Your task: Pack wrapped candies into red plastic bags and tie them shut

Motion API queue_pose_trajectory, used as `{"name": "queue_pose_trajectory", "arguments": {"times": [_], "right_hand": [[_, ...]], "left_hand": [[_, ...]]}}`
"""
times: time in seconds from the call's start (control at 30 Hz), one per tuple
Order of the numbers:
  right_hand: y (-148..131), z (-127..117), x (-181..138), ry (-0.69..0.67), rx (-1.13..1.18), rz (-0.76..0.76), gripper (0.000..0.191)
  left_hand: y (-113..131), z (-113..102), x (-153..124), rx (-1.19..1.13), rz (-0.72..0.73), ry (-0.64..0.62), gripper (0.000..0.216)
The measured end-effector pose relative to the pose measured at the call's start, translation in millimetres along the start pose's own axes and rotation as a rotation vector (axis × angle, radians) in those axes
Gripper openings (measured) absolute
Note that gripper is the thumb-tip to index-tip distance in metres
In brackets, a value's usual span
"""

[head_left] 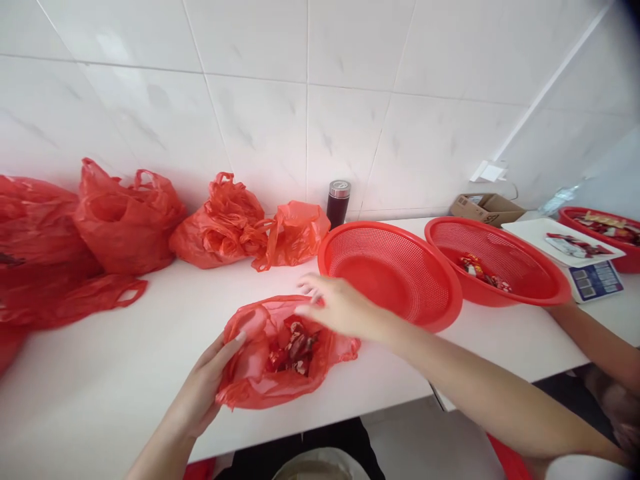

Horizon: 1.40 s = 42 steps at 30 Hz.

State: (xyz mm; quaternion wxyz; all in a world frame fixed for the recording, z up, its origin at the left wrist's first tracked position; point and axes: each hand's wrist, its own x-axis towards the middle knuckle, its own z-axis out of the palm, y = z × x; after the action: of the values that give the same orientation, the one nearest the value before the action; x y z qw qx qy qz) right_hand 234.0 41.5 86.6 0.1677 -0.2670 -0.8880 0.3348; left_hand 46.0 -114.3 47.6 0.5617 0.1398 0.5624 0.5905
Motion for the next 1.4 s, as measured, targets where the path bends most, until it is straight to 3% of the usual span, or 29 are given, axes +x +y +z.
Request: {"name": "queue_pose_trajectory", "arguments": {"times": [0.1, 0.17, 0.27, 0.33, 0.5, 0.6, 0.67, 0.8, 0.9, 1.0, 1.1, 1.23, 1.3, 1.4], "right_hand": [[31, -48, -11, 0.053, -0.201, 0.128, 0.029], [55, -69, -23, -0.099, -0.427, 0.305, 0.034], [86, -70, -37, -0.38, -0.545, 0.495, 0.037], [99, -62, -39, -0.43, -0.52, 0.483, 0.026], [94, -71, -24, -0.348, -0.522, 0.432, 0.016], [59, -76, -21, -0.045, -0.428, 0.339, 0.024], [28, -62, -22, 0.082, -0.244, 0.212, 0.03], [-20, 0, -23, -0.023, -0.114, 0.03, 0.036], [-30, 33, -26, 0.095, -0.138, -0.07, 0.042], [-22, 39, -47, 0.268, -0.094, -0.114, 0.035], [-4, 42, -82, 0.406, -0.151, -0.038, 0.028], [23, 64, -120, 0.504, -0.12, 0.15, 0.049], [32, 75, -127, 0.513, 0.019, 0.281, 0.049], [30, 76, -120, 0.426, 0.186, 0.396, 0.029]], "left_hand": [[-1, -14, 0, 0.01, 0.057, -0.019, 0.056], [-2, -21, 0, 0.019, 0.093, -0.041, 0.056], [-5, -25, -5, 0.024, 0.114, -0.048, 0.057], [-7, -23, -10, 0.033, 0.123, -0.012, 0.061], [-12, -21, -24, 0.145, 0.177, 0.104, 0.066], [-16, -25, -30, 0.211, 0.199, 0.162, 0.063], [-17, -28, -33, 0.252, 0.207, 0.172, 0.06], [-17, -33, -38, 0.334, 0.175, 0.153, 0.059], [-13, -40, -40, 0.402, 0.184, 0.154, 0.047], [-8, -51, -41, 0.427, 0.223, 0.223, 0.038], [-3, -61, -45, 0.416, 0.249, 0.319, 0.041], [-6, -57, -58, 0.404, 0.307, 0.374, 0.052], [-16, -50, -68, 0.394, 0.25, 0.356, 0.057], [-31, -44, -78, 0.456, 0.173, 0.298, 0.056]]}}
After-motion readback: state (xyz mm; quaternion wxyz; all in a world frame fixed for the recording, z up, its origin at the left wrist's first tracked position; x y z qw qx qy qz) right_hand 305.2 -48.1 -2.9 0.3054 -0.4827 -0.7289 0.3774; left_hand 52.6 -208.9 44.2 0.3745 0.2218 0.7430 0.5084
